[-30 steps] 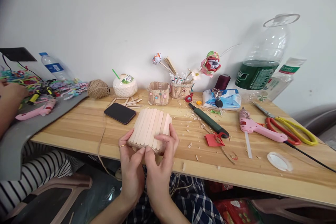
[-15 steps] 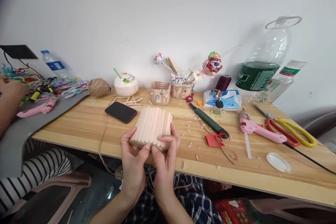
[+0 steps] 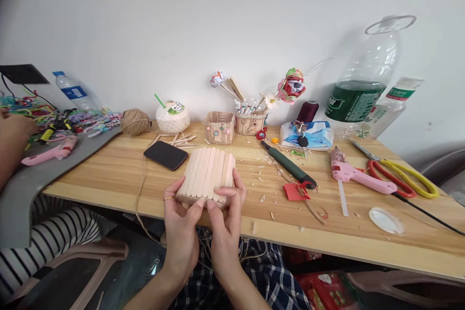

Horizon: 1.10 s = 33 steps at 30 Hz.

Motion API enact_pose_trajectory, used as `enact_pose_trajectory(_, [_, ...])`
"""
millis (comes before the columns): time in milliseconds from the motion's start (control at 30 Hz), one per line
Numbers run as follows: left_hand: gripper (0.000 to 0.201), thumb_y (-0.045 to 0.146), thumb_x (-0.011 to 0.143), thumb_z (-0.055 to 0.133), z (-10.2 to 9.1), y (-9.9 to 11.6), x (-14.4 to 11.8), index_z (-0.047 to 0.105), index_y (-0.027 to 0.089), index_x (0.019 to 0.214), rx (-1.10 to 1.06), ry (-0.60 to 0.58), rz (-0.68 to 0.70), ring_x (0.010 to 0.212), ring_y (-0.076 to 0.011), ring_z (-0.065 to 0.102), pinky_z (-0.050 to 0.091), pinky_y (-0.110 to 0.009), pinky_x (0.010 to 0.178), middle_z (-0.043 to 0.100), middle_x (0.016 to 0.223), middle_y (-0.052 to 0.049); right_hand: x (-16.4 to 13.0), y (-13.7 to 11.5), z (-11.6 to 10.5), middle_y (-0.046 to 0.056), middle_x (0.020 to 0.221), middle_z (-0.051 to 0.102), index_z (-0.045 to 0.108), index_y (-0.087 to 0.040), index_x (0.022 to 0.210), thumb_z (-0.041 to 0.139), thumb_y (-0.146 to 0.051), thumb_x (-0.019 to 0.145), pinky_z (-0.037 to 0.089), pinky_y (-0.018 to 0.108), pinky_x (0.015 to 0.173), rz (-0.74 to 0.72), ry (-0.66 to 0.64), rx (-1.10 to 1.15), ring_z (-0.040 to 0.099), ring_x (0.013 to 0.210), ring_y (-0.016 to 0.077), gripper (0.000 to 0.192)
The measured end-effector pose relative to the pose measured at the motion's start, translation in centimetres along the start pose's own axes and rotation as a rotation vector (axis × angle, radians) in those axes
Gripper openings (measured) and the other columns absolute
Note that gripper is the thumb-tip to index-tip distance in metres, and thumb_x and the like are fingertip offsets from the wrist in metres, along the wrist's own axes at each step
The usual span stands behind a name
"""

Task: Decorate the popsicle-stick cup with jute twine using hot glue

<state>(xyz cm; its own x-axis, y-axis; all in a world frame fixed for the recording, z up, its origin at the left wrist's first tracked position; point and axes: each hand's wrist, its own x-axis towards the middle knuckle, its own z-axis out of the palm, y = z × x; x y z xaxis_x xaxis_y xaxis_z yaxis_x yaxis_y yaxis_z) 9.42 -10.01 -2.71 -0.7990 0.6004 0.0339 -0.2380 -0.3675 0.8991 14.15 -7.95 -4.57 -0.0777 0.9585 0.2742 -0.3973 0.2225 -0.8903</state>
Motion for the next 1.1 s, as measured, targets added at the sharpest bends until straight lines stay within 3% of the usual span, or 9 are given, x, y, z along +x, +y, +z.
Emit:
enact_pose_trajectory(200, [0.055, 0.025, 0.063, 0.071, 0.0, 0.1, 0.0, 0.041, 0.023, 0.109, 0.017, 0.007, -0.006, 0.101, -0.0219, 0.062, 0.052, -0.032, 0.082, 0.058, 0.111, -0.006, 0.4, 0.0, 0.0, 0.002, 0.143, 0.038, 0.057, -0.024, 0.080, 0.060, -0.024, 0.078, 0.027, 0.049, 0.103, 0.038, 0.036, 0.039, 0.028, 0.136, 0.0267, 0.003])
enact_pose_trajectory(467, [0.051, 0.032, 0.064, 0.073, -1.3, 1.2, 2.6, 0.047, 0.022, 0.107, 0.149, -0.019, -0.016, 0.101, -0.0206, 0.056, 0.046, -0.032, 0.084, 0.054, 0.112, -0.005, 2.0, 0.7, -1.6, 0.002, 0.140, 0.043, 0.071, -0.031, 0.092, 0.060, -0.032, 0.084, 0.025, 0.048, 0.108, 0.074, -0.158, -0.008, 0.031, 0.135, 0.0238, 0.014])
enact_pose_trajectory(600, [0.050, 0.036, 0.065, 0.072, -1.9, 1.5, 4.1, 0.047, 0.021, 0.106, 0.160, -0.093, -0.038, 0.105, -0.0218, 0.054, 0.043, -0.035, 0.089, 0.055, 0.111, -0.005, 2.4, 1.0, -1.6, 0.004, 0.133, 0.049, 0.072, -0.030, 0.094, 0.058, -0.034, 0.085, 0.028, 0.047, 0.108, 0.051, -0.160, -0.055, 0.037, 0.132, 0.0236, 0.017])
enact_pose_trajectory(767, [0.042, 0.045, 0.073, 0.060, -2.0, 1.7, 4.2, 0.047, 0.022, 0.107, 0.128, -0.126, -0.087, 0.109, -0.0237, 0.053, 0.041, -0.039, 0.093, 0.055, 0.116, -0.006, 2.1, 0.5, -1.5, 0.006, 0.128, 0.049, 0.070, -0.029, 0.096, 0.057, -0.038, 0.086, 0.028, 0.053, 0.107, -0.021, -0.156, -0.134, 0.039, 0.129, 0.0259, 0.018])
enact_pose_trajectory(900, [0.046, 0.045, 0.072, 0.063, -1.9, 2.1, 4.1, 0.046, 0.023, 0.108, 0.151, -0.143, -0.110, 0.106, -0.0229, 0.054, 0.042, -0.037, 0.091, 0.055, 0.115, -0.006, 1.7, 0.1, -1.5, 0.007, 0.130, 0.045, 0.066, -0.030, 0.102, 0.062, -0.038, 0.082, 0.028, 0.056, 0.106, -0.040, -0.194, -0.205, 0.038, 0.129, 0.0276, 0.022])
enact_pose_trajectory(1100, [0.057, 0.044, 0.068, 0.070, -2.6, 1.6, 5.8, 0.046, 0.023, 0.115, 0.216, -0.294, -0.041, 0.109, -0.0243, 0.054, 0.042, -0.039, 0.094, 0.056, 0.116, -0.008, 0.8, -0.7, -2.2, 0.005, 0.143, 0.038, 0.055, -0.035, 0.123, 0.055, -0.035, 0.087, 0.030, 0.050, 0.109, -0.080, -0.332, -0.312, 0.031, 0.137, 0.0249, 0.036])
